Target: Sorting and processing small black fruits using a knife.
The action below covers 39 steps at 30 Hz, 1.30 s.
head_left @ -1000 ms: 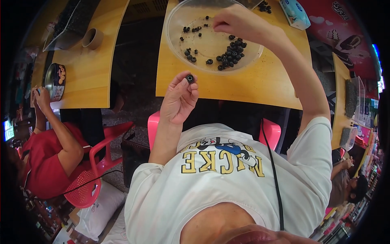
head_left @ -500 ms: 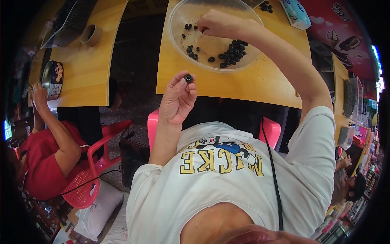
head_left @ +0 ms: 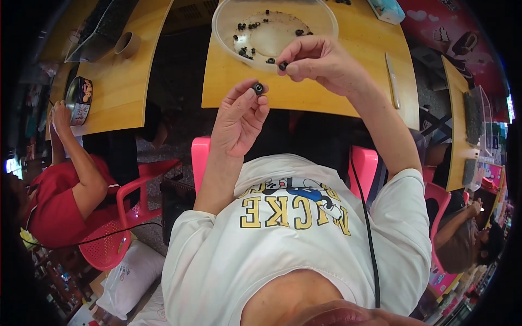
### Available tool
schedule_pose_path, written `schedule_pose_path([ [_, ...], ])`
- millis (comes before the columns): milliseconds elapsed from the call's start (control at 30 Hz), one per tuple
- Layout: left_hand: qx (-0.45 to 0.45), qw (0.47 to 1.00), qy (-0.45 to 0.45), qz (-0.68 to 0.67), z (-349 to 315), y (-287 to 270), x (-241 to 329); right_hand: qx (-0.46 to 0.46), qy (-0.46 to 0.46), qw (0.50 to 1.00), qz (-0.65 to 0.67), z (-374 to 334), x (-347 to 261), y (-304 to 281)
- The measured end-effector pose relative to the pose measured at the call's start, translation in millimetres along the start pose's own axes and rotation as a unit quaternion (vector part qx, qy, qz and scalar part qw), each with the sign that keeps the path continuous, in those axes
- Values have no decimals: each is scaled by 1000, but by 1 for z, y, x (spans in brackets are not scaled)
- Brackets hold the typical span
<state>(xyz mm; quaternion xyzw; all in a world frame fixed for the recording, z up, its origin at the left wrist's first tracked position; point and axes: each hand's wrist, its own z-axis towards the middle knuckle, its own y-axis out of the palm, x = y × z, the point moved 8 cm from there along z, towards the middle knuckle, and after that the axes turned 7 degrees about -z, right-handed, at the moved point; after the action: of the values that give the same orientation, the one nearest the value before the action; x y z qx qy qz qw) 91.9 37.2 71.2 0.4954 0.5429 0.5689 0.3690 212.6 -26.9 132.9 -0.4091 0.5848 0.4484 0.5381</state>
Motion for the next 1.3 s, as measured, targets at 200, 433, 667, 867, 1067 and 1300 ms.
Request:
schedule_pose_path([
  [200,9,999,-33,5,-8,0,-22,42,2,987,156,-37,14,9],
  [433,8,999,-51,9,-15,5,-34,61,-5,980,192,-62,27,7],
  [667,14,998,-59,8,-15,2,-37,71,-1,976,204,-65,36,7],
  [867,19,998,-64,7,-12,-2,-37,53,1,968,246,-63,44,12],
  [1067,20,998,-60,3,-11,-3,-34,97,-19,970,220,-63,45,9],
  [1300,25,998,-63,16,-11,-2,-36,186,-23,981,-53,-68,24,1],
])
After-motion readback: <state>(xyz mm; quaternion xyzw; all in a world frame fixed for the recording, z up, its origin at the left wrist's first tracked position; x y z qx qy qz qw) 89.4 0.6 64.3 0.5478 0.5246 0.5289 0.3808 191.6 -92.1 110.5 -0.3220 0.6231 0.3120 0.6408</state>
